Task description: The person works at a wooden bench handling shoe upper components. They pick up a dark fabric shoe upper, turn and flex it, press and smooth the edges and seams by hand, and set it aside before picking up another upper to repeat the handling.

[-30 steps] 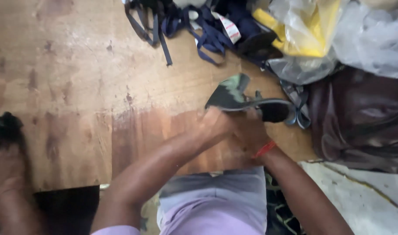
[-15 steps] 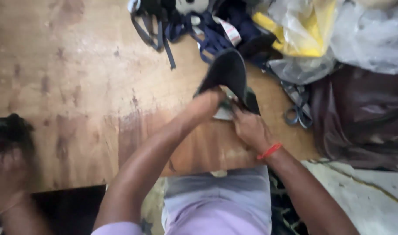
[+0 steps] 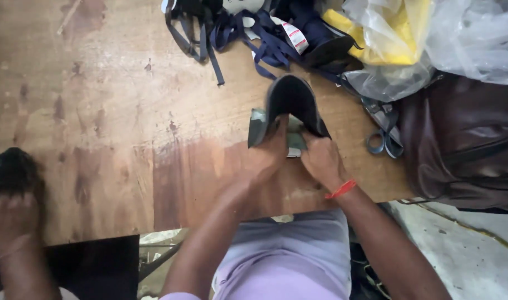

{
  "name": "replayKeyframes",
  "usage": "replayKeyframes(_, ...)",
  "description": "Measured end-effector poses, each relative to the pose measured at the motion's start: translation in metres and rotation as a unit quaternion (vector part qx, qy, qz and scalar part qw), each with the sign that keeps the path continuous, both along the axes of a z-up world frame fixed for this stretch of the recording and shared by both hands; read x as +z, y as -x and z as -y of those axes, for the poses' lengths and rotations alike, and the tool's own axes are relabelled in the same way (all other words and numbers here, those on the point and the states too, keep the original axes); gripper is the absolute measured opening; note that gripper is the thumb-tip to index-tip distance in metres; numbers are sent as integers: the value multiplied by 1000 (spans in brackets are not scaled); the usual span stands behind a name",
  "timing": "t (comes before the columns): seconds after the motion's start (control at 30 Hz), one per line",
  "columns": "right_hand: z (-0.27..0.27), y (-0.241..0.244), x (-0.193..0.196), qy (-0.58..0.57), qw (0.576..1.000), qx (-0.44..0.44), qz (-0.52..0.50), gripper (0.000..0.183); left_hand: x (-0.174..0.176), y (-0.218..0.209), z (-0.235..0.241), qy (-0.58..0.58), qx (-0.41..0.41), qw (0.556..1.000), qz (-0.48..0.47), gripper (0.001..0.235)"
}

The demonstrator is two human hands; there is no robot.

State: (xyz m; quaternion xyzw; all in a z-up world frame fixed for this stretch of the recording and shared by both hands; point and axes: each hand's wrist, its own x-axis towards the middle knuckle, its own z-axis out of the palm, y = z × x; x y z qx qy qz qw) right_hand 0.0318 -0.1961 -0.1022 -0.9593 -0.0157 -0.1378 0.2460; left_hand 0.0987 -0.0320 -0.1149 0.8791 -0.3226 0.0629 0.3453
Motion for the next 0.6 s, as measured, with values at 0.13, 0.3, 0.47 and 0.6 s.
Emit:
replayKeyframes(0.13,-8,10,9,-30,999,-40,-13,34,7,0,17,54,60,979,-190,43)
replayKeyframes(0.3,-6,15,-8,-28,998,-52,36,26,-5,1,36,342,64,937,-32,41)
replayKeyframes(0.47,-4,7,-28,30,993,-114,20,37,-39,-22,46,179,18,973,-147,26)
replayKeyframes(0.6,5,3,-11,56,994,-64,-64,59,-51,-29,39,76,-13,975,-210,29)
